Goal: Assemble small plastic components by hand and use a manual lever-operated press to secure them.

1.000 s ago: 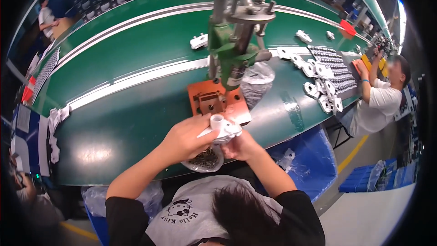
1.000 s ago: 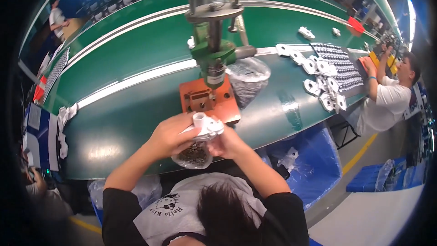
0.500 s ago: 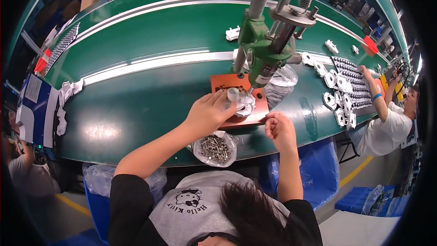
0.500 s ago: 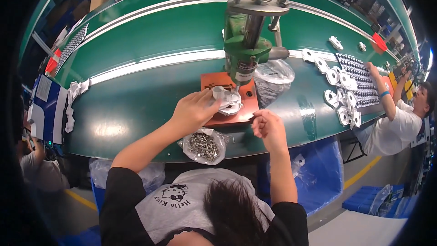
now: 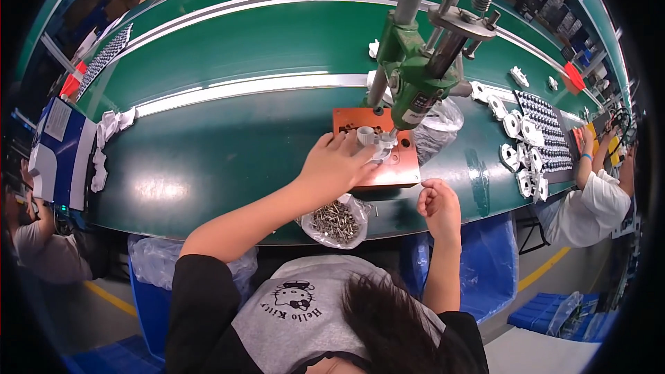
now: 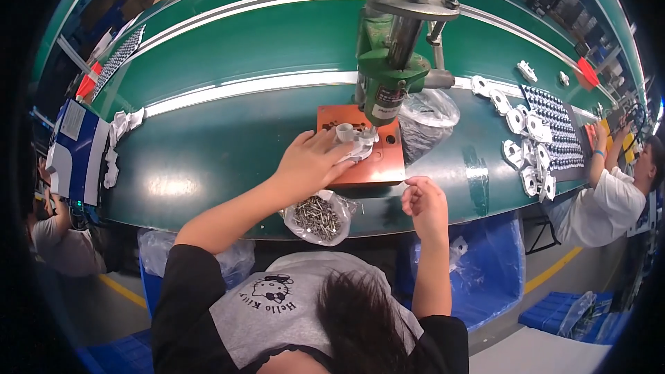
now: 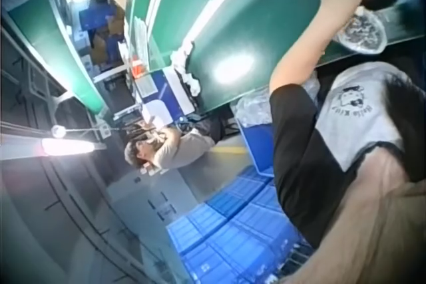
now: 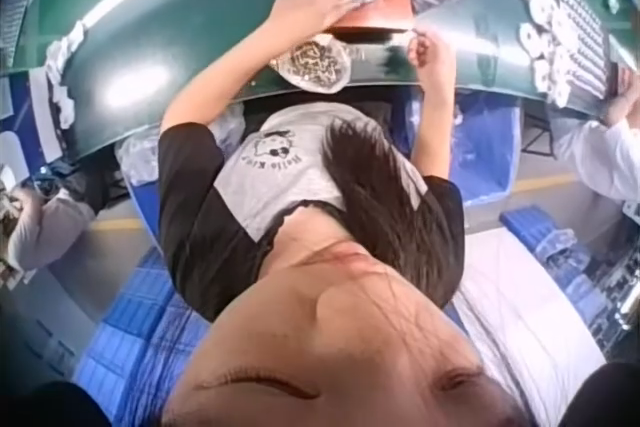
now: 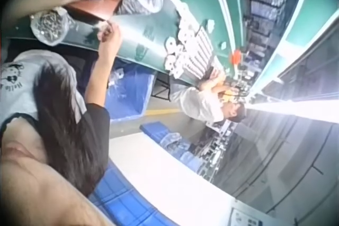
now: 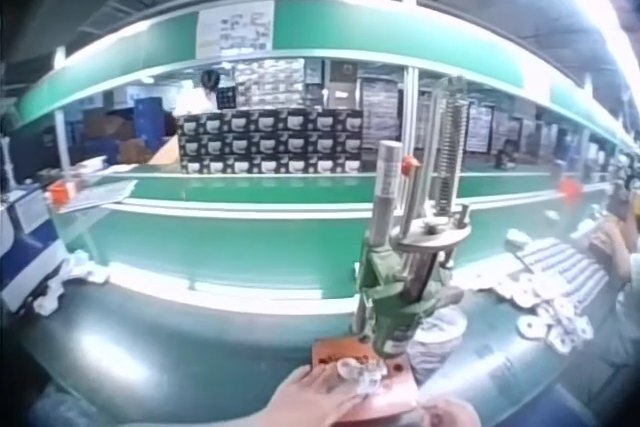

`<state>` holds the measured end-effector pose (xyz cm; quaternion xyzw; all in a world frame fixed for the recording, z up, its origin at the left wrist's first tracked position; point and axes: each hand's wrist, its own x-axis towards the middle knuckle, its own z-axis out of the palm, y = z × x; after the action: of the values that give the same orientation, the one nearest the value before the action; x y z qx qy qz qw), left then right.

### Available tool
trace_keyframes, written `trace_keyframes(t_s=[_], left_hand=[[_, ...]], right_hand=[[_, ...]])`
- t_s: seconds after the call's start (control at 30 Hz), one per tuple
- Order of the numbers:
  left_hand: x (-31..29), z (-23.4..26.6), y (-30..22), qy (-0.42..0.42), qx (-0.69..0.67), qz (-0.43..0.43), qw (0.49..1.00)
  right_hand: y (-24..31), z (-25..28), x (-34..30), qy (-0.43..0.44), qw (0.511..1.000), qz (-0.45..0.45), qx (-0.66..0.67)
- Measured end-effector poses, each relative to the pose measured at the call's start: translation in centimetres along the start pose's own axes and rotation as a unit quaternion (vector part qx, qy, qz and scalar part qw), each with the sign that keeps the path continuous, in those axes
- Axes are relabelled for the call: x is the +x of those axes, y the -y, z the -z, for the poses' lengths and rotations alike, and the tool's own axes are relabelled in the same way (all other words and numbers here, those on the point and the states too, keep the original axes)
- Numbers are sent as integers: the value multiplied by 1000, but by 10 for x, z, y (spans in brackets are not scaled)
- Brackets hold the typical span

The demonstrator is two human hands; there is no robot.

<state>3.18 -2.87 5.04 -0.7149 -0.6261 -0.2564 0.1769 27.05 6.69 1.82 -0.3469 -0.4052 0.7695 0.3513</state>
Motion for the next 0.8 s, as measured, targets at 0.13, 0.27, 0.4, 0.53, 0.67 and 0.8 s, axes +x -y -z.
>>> trace_keyframes(t_s=[0.13,0.27,0.4,0.53,0.67,0.8], left_hand=[[-4,8,12,116,-108,47,986],[1,7,22,136,-182,37,973],[3,-2,33,175,-253,29,951],[2,4,34,193,-322,48,926],[-12,14,19,162,-398,87,899],[-29,7,14,91,-420,121,895]], right_hand=[[-2,3,1,-16,999,24,-16],[-3,-23,12,-14,880,295,-371],[-2,-76,21,-13,660,387,-644],[-7,-74,28,-2,691,364,-624],[-21,-74,23,93,892,245,-369],[-18,-93,8,120,963,213,-113]])
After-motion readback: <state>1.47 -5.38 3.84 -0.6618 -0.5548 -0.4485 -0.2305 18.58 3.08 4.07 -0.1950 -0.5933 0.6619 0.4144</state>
